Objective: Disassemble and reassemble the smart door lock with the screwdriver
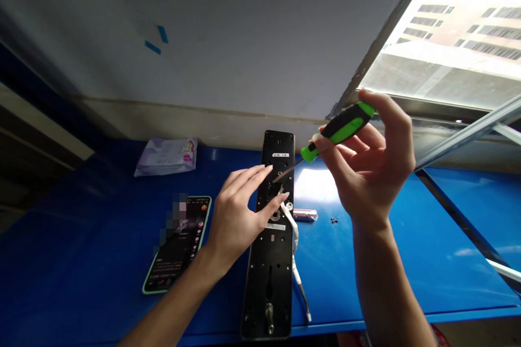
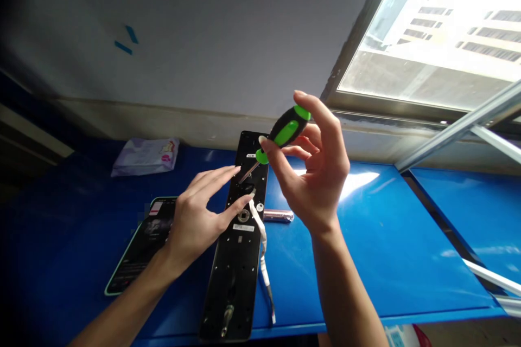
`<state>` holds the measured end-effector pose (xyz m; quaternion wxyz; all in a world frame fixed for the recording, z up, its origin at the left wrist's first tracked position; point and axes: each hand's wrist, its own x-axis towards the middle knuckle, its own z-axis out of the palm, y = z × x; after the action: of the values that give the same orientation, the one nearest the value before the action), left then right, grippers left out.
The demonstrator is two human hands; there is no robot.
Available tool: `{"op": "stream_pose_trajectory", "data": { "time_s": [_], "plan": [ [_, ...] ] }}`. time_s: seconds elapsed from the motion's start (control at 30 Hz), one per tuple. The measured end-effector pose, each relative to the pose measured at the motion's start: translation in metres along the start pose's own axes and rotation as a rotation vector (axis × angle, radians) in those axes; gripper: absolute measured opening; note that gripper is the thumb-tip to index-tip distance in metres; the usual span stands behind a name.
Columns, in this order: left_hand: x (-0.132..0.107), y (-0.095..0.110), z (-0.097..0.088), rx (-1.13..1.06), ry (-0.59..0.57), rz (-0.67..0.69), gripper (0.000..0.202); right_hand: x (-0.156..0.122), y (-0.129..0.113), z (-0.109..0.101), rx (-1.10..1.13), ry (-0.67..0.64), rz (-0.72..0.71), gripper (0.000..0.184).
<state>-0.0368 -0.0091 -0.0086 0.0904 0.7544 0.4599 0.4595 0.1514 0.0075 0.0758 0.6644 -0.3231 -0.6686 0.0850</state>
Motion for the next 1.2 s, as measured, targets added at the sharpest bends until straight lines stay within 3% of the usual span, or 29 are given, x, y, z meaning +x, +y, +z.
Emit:
{"op": "stream_pose_trajectory", "data": {
  "time_s": [0.1,0.23,0.4,0.57,0.9,1.2],
  "plan": [
    [-0.004,-0.008,0.002,-0.008,-0.008,-0.083,0.052,0.006,0.0,0.007,-0.014,-0.02,-0.024,0.055],
    [-0.012,-0.018,0.009,-0.075,-0.019,-0.207,0.046,0.009,0.0,0.014,-0.017,-0.018,-0.096,0.06],
    [-0.021,-0.026,0.016,-0.263,-0.068,-0.311,0.044,0.006,0.001,0.023,-0.111,-0.015,-0.127,0.06],
    [-0.029,-0.024,0.022,-0.463,-0.103,-0.385,0.046,0.004,0.006,0.031,-0.061,-0.033,-0.196,0.069],
    [-0.03,-0.024,0.024,-0.662,-0.148,-0.467,0.047,0.004,0.015,0.033,-0.093,-0.124,-0.267,0.078],
    [-0.026,-0.025,0.022,-0.647,-0.149,-0.466,0.048,0.0,0.013,0.037,-0.136,-0.16,-0.249,0.076]
  ]
}}
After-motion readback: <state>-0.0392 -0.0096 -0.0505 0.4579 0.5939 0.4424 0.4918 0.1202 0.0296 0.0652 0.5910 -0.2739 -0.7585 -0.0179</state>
